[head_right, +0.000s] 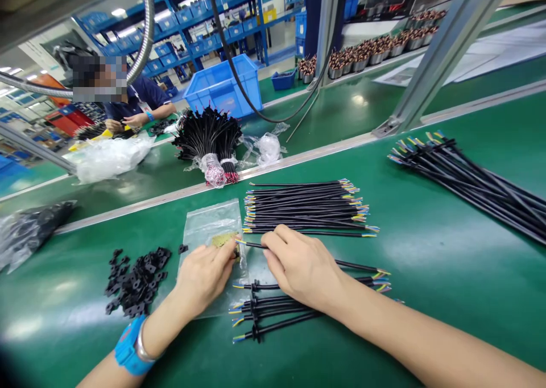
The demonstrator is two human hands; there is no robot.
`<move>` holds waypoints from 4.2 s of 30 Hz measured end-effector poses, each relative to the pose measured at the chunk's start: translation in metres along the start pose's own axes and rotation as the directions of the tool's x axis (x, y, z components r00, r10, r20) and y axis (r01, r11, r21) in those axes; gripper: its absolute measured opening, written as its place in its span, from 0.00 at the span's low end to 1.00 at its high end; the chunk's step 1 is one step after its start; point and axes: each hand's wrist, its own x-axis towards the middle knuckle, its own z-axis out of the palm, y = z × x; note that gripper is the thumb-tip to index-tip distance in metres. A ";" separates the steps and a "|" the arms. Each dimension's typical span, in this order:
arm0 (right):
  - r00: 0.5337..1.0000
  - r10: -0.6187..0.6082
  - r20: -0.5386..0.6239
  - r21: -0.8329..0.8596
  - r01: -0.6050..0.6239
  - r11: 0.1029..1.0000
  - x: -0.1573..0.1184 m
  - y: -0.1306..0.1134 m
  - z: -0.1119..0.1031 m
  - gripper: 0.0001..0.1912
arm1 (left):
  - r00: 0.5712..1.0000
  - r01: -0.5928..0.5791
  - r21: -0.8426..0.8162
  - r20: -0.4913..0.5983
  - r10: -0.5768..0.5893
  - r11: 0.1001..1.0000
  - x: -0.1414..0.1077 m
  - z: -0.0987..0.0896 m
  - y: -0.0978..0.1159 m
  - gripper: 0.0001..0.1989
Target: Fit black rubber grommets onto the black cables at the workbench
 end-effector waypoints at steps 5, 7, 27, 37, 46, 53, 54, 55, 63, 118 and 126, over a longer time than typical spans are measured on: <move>1.000 -0.011 -0.016 0.050 0.011 0.999 -0.001 -0.004 -0.001 0.09 | 0.985 0.157 -0.341 -0.011 -0.171 0.927 0.001 -0.002 0.002 0.22; 0.999 -0.034 -0.013 0.072 0.035 0.997 -0.001 -0.006 -0.002 0.10 | 0.936 0.291 -0.597 0.016 -0.351 0.748 0.001 -0.003 0.005 0.18; 0.979 -0.202 -0.031 0.001 0.202 0.979 -0.006 -0.013 -0.001 0.11 | 0.824 0.284 -0.946 0.326 -0.463 -0.159 -0.002 -0.012 0.021 0.26; 0.947 -0.320 -0.004 -0.047 0.320 0.946 -0.008 -0.024 -0.002 0.13 | 0.870 0.308 -0.941 0.220 -0.442 0.138 -0.003 -0.009 0.029 0.11; 0.957 -0.289 -0.035 0.070 0.291 0.954 -0.017 -0.035 0.007 0.14 | 0.959 0.036 -0.848 -0.119 -0.257 0.528 -0.010 -0.014 0.043 0.15; 0.965 -0.262 0.003 0.119 0.260 0.958 -0.012 -0.030 0.008 0.15 | 0.963 0.050 -0.792 -0.122 -0.239 0.608 -0.009 -0.012 0.041 0.13; 0.968 -0.251 0.014 0.112 0.248 0.962 -0.010 -0.027 0.007 0.15 | 0.971 0.071 -0.778 -0.090 -0.222 0.624 -0.007 -0.014 0.038 0.15; 0.971 -0.236 0.024 0.100 0.233 0.967 -0.009 -0.024 0.007 0.14 | 0.978 0.093 -0.760 -0.052 -0.203 0.644 -0.005 -0.018 0.033 0.18; 0.957 -0.142 0.253 0.005 0.146 0.989 -0.007 -0.002 0.013 0.12 | 0.900 0.413 -0.209 -0.056 -0.432 0.887 -0.020 -0.042 -0.066 0.19; 1.000 -0.002 -0.009 0.002 0.003 1.000 0.003 0.006 0.003 0.07 | 0.977 -0.199 0.253 -0.028 0.212 0.947 -0.003 0.000 0.005 0.23; 0.998 0.011 -0.055 0.048 -0.009 0.999 0.003 0.003 0.003 0.08 | 0.952 -0.298 0.397 0.059 0.300 0.868 0.006 -0.006 0.026 0.18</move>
